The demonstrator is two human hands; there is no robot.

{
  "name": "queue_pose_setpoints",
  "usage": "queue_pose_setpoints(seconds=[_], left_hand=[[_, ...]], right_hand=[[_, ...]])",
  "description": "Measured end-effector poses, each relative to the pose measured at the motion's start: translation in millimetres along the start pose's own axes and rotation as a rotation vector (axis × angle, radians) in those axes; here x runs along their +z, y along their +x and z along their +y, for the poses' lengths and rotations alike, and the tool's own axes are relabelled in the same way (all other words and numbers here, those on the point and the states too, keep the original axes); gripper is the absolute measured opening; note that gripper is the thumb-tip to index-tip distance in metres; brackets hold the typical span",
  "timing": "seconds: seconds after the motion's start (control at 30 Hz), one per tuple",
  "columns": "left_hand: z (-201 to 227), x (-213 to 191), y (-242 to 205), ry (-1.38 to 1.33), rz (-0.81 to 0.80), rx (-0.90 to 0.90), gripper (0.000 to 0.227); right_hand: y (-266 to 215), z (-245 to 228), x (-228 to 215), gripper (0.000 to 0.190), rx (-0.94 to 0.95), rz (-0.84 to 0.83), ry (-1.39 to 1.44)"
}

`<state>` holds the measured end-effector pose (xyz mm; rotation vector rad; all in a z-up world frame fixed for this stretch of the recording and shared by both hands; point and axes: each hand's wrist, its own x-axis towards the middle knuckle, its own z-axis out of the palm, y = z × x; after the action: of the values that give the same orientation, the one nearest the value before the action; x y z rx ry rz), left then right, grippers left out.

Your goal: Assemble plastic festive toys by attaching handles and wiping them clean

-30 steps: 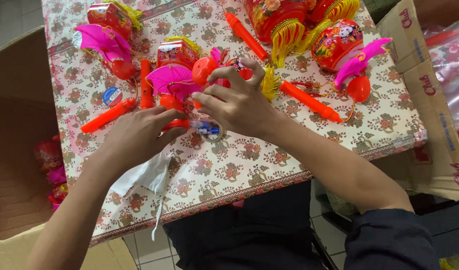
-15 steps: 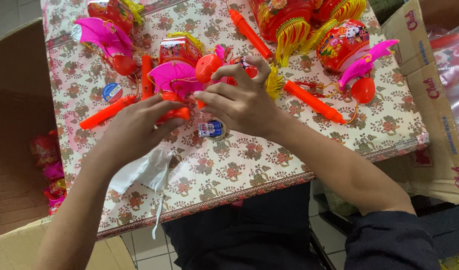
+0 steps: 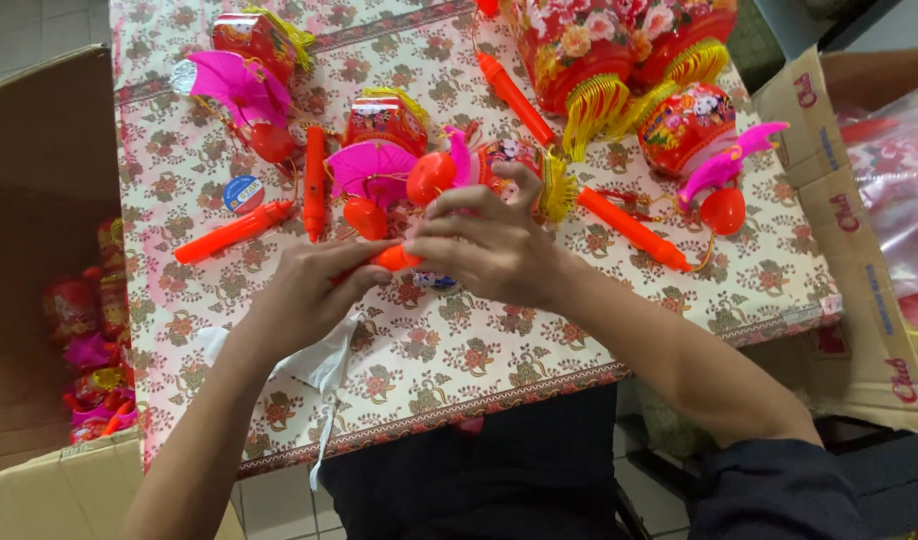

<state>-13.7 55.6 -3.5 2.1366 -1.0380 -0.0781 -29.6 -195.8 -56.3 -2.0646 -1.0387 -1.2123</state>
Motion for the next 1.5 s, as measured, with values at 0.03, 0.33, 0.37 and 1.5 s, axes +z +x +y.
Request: queue_pose_setpoints(seconds=[0.03, 0.33, 0.37, 1.5], left_hand=[[-3.4, 0.4, -1.7, -0.063, -0.003, -0.015, 0.032], [6.7, -16.2, 8.2, -0.353, -0.2, -0.155, 0.033], [11.0, -17.9, 12.2, -0.327, -0.211, -0.172, 0.028], [9.8, 14.6, -2.2, 0.328, 0.074, 0.122, 0.03]], right_hand=[[0.9, -2.6, -1.7, 0.016, -0.013, -0.016, -0.004], [11.7, -14.2, -12.0, 0.009, -0.023, -0.024, 0.002], [10.8, -13.1, -11.0, 0.01, -0.02, -0.012, -0.001], [12.6, -9.8, -15.8, 0.02, -0.029, -0.276, -0.098]])
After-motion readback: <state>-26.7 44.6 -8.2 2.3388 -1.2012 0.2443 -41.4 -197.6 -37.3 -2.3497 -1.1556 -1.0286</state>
